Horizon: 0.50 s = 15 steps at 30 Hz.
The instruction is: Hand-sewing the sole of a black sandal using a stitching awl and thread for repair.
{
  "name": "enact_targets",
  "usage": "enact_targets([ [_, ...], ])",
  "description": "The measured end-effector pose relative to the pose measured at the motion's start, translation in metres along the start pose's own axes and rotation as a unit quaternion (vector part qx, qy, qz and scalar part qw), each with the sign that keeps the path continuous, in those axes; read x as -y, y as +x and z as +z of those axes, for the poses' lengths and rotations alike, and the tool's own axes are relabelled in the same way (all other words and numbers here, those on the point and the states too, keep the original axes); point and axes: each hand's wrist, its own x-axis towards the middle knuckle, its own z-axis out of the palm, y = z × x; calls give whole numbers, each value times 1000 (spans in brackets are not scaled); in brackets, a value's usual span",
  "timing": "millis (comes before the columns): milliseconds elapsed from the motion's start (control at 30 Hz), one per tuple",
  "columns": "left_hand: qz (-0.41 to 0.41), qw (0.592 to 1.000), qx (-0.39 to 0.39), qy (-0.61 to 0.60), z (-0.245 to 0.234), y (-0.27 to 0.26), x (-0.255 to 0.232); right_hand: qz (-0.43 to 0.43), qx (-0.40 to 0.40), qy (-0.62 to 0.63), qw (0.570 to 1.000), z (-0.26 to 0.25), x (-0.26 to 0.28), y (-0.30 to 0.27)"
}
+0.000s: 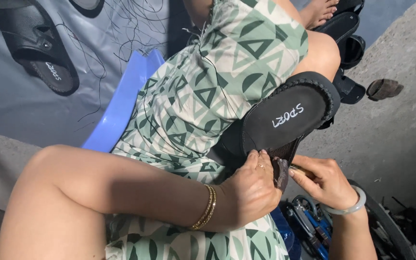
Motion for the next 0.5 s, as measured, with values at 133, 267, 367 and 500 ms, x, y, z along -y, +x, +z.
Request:
enact_targets([
  [133,-2,1000,17,-16,-3,1,0,-10,-7,-13,1000,0,4,1],
  [267,-13,999,-43,8,1,0,-1,-1,-25,-56,998,3,4,-1],
  [367,-12,999,-46,6,-2,-2,2,-9,-34,-68,997,6,3,-1],
  [500,-43,986,-161,-3,5,-6,1,-19,-50,-88,995,8,7,-1],
])
